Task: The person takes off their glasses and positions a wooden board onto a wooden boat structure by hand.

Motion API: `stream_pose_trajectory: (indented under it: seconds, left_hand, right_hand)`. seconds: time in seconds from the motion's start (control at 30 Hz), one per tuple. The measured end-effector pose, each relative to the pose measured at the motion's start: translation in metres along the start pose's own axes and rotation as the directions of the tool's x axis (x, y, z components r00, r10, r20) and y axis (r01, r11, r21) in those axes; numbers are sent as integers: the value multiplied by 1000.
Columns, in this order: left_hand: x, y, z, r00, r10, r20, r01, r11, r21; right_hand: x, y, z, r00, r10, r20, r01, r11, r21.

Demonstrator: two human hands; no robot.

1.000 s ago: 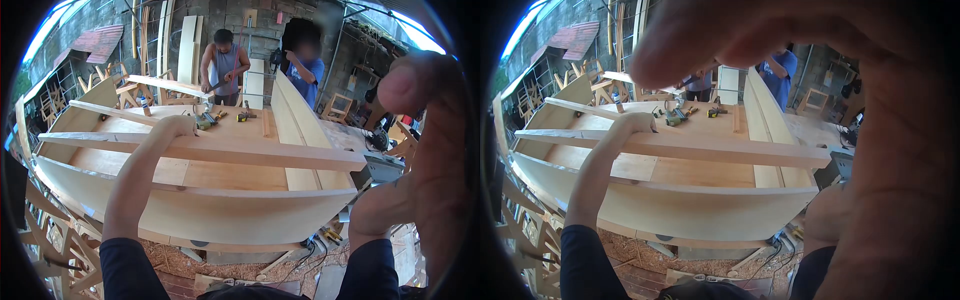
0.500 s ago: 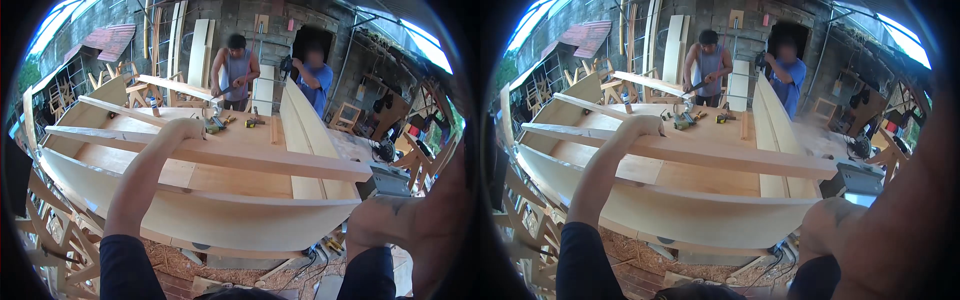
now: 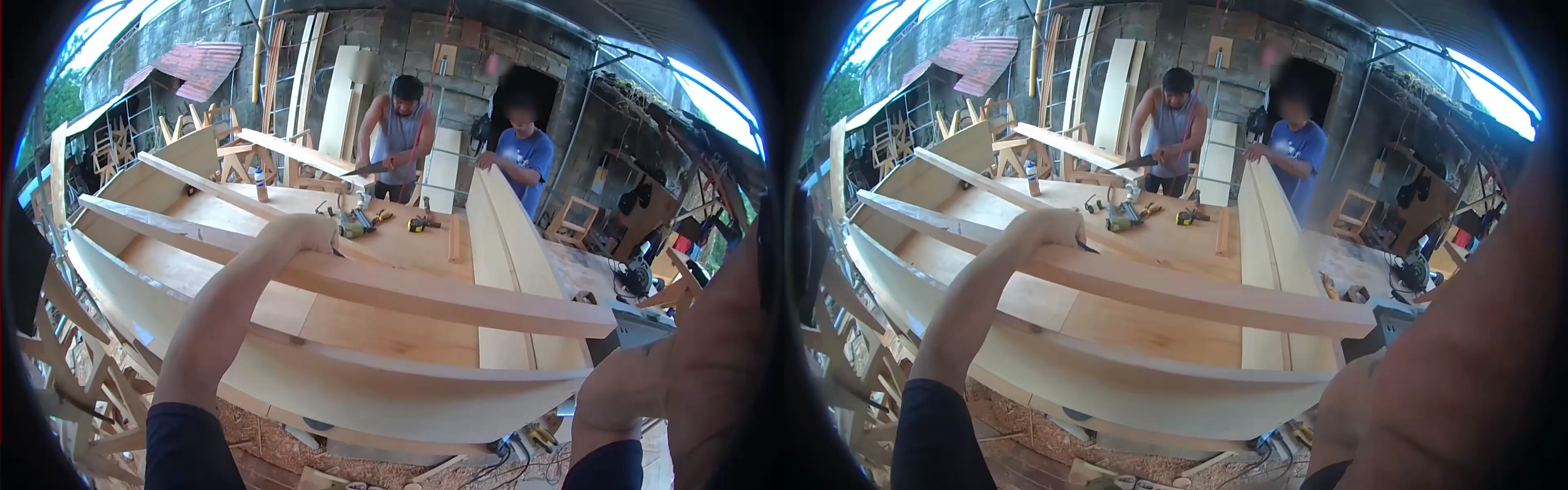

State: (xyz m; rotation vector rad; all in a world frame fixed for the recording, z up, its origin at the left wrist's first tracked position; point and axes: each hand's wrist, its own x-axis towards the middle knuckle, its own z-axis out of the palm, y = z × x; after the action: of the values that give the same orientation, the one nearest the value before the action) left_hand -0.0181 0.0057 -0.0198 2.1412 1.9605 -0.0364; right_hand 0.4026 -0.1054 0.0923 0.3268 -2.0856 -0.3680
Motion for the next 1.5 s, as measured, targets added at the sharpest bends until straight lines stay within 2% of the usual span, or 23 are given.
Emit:
stream_pose_trajectory:
  seconds: [0.03, 0.07, 0.1, 0.13, 0.17, 0.2, 0.27, 0.33, 0.37, 0.43, 0.5, 0.6, 0.7, 0.73, 0.83, 0.9, 0.97, 1.07, 1.17, 1.27, 1.37, 1.43, 1.5]
  left_hand:
    - [9, -11, 6, 995, 39, -88, -42, 999, -30]
    - [-9, 14, -6, 999, -44, -28, 44, 999, -13]
    - [-6, 16, -8, 996, -62, 63, 66, 996, -67]
    - [-3, 11, -5, 1000, 21, 17, -20, 999, -38]
    - [5, 5, -8, 1000, 25, 16, -25, 1000, 4]
    - [12, 3, -5, 999, 33, 32, -35, 998, 45]
    - [17, 5, 0, 996, 28, 86, -37, 994, 101]
    - [19, 8, 2, 990, 1, 139, -19, 991, 132]
    - [21, 10, 3, 986, -10, 164, -15, 989, 145]
    - [22, 10, 5, 982, -4, 186, -21, 991, 135]
    - [20, 9, 5, 980, 8, 200, -32, 993, 117]
    - [19, 13, 3, 976, 26, 216, -50, 993, 103]
    - [21, 16, 3, 965, 90, 247, -130, 980, 150]
    - [20, 14, 1, 964, 110, 241, -152, 974, 166]
    - [15, 16, -1, 984, 80, 156, -116, 965, 234]
    - [17, 16, 1, 987, 30, 156, -67, 968, 242]
    - [18, 19, -1, 988, 2, 157, -41, 969, 243]
    - [10, 19, -6, 985, 6, 170, -42, 977, 209]
    - [11, 10, -1, 985, 34, 171, -64, 984, 169]
    - [7, 11, -2, 989, 62, 131, -82, 985, 153]
    - [7, 10, -5, 980, 100, 170, -122, 984, 126]
    - [7, 14, -7, 979, 160, 127, -185, 959, 215]
    - [2, 19, -11, 979, 105, 177, -138, 973, 185]
  right_hand:
    - [8, 2, -1, 1000, -13, -7, 13, 1000, -2]
    - [13, 5, 0, 1000, 13, -22, -13, 1000, 2]
    - [20, 10, 1, 1000, 25, -19, -25, 1000, 10]
    - [26, 13, 4, 1000, 8, -27, -8, 1000, -1]
    - [32, 20, 5, 1000, 20, -24, -20, 1000, -6]
    - [40, 31, 8, 998, 62, -14, -62, 998, -20]
    - [44, 76, 22, 955, 279, 99, -278, 960, -28]
    - [27, 126, 47, 797, 516, 314, -532, 846, -39]
    - [24, 133, 57, 580, 649, 492, -728, 684, -46]
    - [-1, 159, 87, 460, 674, 578, -759, 636, -139]
    - [-39, 172, 115, 530, 661, 531, -644, 722, -255]
    - [-85, 190, 132, 536, 616, 577, -543, 775, -323]
    - [-85, 194, 116, 554, 678, 483, -632, 720, -287]
    - [-77, 193, 107, 540, 691, 480, -606, 715, -348]
    - [-39, 150, 94, 277, 797, 536, -840, 472, -268]
    - [-38, 127, 98, 270, 737, 620, -792, 536, -292]
    - [-40, 106, 104, 158, 653, 740, -814, 510, -276]
    - [-51, 85, 129, -136, 701, 700, -835, 298, -462]
    - [-52, 81, 130, -83, 646, 759, -900, 277, -335]
    - [-38, 77, 121, -181, 603, 777, -849, 304, -433]
    - [-42, 71, 116, 23, 577, 817, -858, 431, -280]
    - [-41, 70, 112, 67, 537, 841, -869, 446, -215]
    - [-42, 70, 114, 86, 520, 850, -877, 444, -183]
